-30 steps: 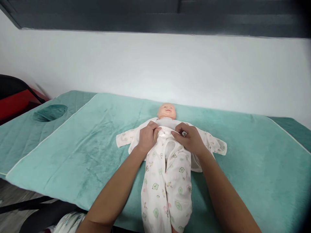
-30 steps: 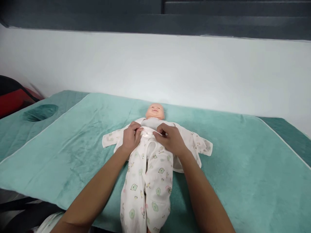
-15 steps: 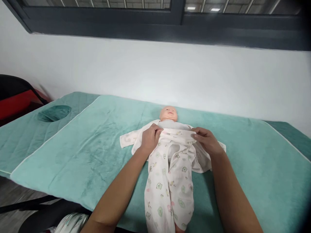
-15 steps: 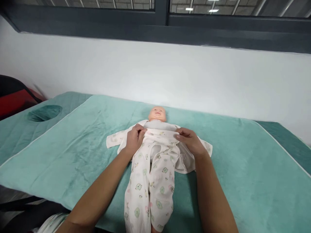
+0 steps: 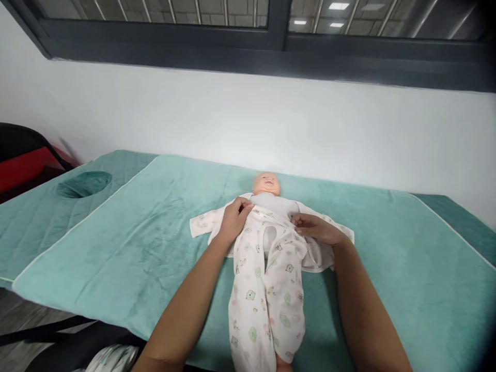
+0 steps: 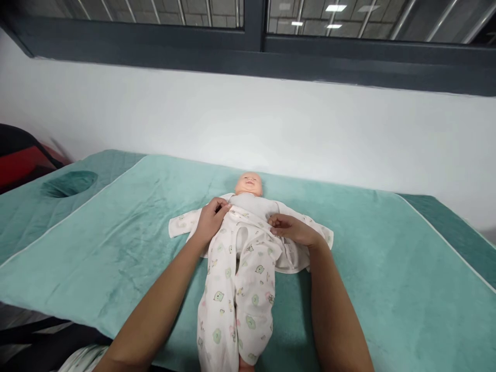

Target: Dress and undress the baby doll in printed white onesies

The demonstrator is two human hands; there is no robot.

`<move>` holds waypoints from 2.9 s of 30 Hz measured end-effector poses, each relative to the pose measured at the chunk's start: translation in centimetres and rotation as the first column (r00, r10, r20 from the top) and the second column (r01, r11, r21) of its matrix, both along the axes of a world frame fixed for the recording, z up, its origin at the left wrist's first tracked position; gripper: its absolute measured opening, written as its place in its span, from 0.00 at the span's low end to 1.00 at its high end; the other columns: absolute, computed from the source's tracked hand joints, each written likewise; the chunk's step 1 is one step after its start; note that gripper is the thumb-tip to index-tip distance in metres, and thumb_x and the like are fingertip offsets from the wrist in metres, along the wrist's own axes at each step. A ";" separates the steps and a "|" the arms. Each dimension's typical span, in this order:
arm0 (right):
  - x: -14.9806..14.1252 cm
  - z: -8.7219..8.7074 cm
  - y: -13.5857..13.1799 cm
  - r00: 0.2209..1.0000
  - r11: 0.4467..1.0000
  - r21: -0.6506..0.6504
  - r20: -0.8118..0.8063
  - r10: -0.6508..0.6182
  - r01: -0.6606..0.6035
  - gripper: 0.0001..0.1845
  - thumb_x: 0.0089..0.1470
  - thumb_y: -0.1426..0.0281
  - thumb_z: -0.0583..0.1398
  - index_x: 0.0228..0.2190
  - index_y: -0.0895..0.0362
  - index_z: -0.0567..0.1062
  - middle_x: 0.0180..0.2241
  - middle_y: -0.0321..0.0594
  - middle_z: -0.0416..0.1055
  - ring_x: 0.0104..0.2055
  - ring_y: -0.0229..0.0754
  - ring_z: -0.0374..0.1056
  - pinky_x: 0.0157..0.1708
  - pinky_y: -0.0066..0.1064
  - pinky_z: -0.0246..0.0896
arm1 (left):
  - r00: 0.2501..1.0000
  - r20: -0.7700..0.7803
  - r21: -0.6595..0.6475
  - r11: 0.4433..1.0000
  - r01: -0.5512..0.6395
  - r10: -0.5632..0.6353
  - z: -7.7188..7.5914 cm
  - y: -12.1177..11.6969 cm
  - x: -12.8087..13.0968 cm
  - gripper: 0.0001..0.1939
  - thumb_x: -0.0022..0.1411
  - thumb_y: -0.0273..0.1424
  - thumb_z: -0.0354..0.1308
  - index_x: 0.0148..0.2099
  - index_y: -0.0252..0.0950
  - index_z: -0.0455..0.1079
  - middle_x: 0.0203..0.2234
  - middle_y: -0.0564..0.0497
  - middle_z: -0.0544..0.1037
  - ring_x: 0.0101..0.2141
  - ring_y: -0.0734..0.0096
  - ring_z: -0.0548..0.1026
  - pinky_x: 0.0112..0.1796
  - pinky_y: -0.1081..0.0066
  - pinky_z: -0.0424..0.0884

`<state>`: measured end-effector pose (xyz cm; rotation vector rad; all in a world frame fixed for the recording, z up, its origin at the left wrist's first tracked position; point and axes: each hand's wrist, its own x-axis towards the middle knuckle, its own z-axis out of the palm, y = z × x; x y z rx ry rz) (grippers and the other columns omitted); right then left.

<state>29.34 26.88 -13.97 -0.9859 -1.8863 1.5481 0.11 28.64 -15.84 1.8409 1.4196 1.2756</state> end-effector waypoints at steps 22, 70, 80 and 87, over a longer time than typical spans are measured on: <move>-4.6 -2.6 1.6 0.708 0.580 0.547 -0.033 -0.705 0.603 0.08 0.54 0.63 0.57 0.35 0.53 0.73 0.35 0.40 0.73 0.35 0.43 0.66 0.36 0.34 0.59 | 0.983 -0.113 0.185 0.975 -0.120 0.143 -0.7 -0.1 -0.3 0.06 0.63 0.34 0.53 0.37 0.39 0.68 0.36 0.48 0.76 0.40 0.64 0.72 0.44 0.64 0.66; -3.1 -3.1 -1.5 0.923 0.969 -0.122 -0.301 -0.242 0.214 0.24 0.40 0.74 0.62 0.43 0.55 0.79 0.42 0.40 0.79 0.44 0.49 0.72 0.46 0.39 0.66 | 0.684 0.728 -0.442 0.791 0.424 0.040 -2.7 -6.0 -1.2 0.26 0.41 0.22 0.70 0.47 0.31 0.77 0.32 0.43 0.83 0.33 0.57 0.81 0.34 0.67 0.77; -3.7 -3.4 -1.6 0.886 0.938 -0.077 -0.309 -0.345 0.339 0.23 0.42 0.71 0.63 0.44 0.54 0.79 0.40 0.40 0.79 0.42 0.47 0.71 0.46 0.40 0.66 | 0.690 0.724 -0.379 0.842 0.385 0.011 -1.5 -7.1 -0.7 0.25 0.45 0.29 0.72 0.48 0.34 0.77 0.40 0.42 0.83 0.42 0.55 0.80 0.45 0.62 0.75; -4.8 -3.2 -1.6 0.848 0.845 0.165 -0.264 -0.460 0.509 0.18 0.45 0.72 0.59 0.40 0.54 0.79 0.40 0.39 0.77 0.43 0.47 0.68 0.51 0.40 0.61 | 0.665 0.739 -0.390 0.872 0.296 0.104 -1.2 -6.9 0.1 0.32 0.50 0.43 0.69 0.56 0.37 0.71 0.43 0.44 0.82 0.43 0.58 0.79 0.46 0.62 0.73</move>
